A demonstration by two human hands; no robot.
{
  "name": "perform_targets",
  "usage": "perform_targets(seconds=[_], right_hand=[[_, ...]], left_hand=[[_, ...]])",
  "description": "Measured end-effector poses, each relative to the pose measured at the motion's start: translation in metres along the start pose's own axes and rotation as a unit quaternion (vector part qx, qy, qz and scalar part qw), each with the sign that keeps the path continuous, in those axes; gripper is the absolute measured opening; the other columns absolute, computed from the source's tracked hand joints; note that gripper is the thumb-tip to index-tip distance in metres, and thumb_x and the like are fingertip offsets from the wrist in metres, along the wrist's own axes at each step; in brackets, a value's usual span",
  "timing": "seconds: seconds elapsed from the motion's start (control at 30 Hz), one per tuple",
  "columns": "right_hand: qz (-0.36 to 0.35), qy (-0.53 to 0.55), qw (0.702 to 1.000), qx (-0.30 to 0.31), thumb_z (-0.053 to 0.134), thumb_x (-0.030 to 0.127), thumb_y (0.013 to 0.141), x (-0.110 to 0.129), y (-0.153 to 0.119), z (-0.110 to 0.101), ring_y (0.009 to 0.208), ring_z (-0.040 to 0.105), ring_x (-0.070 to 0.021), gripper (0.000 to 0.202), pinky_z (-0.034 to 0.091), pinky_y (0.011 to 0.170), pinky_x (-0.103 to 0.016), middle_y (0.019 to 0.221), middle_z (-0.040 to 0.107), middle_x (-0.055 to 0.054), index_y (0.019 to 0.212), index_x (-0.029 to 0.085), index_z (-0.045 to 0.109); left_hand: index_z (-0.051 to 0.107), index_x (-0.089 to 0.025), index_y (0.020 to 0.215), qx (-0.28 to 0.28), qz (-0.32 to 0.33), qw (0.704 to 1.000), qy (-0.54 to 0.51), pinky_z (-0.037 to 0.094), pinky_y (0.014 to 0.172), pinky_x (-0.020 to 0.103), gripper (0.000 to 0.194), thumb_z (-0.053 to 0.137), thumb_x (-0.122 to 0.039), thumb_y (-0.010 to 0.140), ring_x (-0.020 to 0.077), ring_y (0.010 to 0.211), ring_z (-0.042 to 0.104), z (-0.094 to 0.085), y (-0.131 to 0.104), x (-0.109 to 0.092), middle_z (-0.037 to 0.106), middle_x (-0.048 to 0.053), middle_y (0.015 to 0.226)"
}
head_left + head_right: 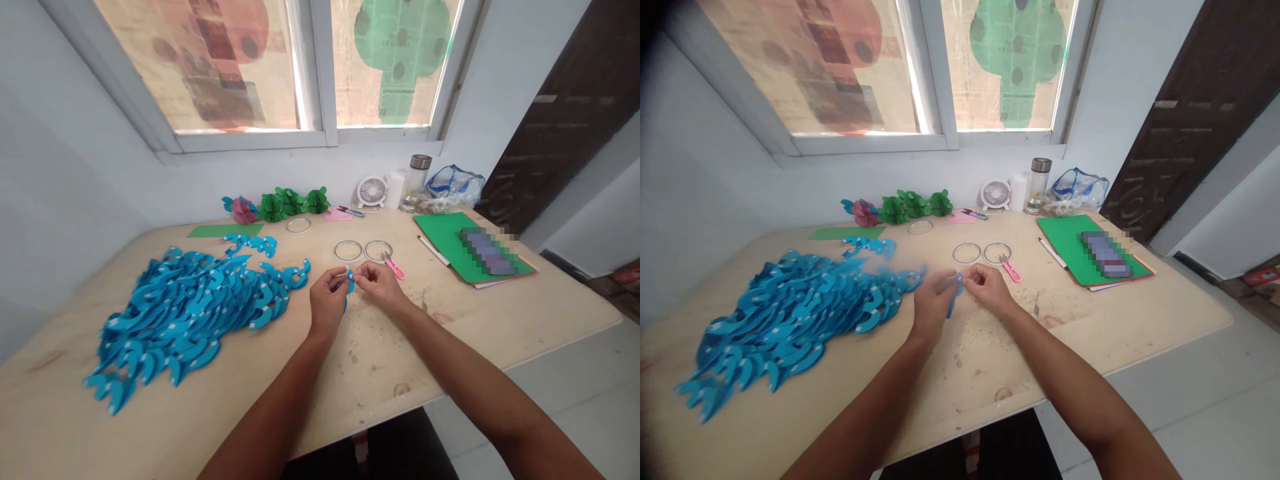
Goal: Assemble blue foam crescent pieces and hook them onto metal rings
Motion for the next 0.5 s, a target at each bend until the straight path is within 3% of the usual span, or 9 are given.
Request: perform_targets(seconds=[0.23, 0.5], right_hand=[[0.001, -0.051, 0.999, -0.005, 0.06, 0.031, 0.071, -0.0008, 0.0002, -0.0016, 0.049, 0.04, -0.0083, 0.015, 0.031, 0.046, -0.021, 0.055, 0.05, 0.003, 0.067, 0.017, 0.057], [0.006, -0.064, 0.998, -0.015, 0.059, 0.028, 0.07, -0.005, 0.0007, -0.0037, 0.05, 0.043, -0.009, 0.011, 0.033, 0.049, -0.022, 0.057, 0.052, 0.003, 0.067, 0.018, 0.058]], left_hand=[[0.07, -0.014, 0.071, 0.012, 0.004, 1.0, 0.023, 0.049, 0.061, 0.025, 0.011, 0.065, -0.014, 0.061, 0.0165, 0.067, 0.064, 0.002, 0.0001, -0.0014, 0.07, 0.005, 0.07], [0.07, -0.015, 0.069, 0.016, -0.004, 0.999, 0.029, 0.046, 0.051, 0.023, 0.011, 0.064, -0.014, 0.06, 0.016, 0.058, 0.06, 0.0023, 0.0005, 0.0005, 0.059, 0.0, 0.048]])
Point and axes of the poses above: each hand's wrist, its own y-axis towards the middle knuckle, its own z-axis out of the palm, x = y × z, the point moved 5 cm from there along y, towards the middle knuckle
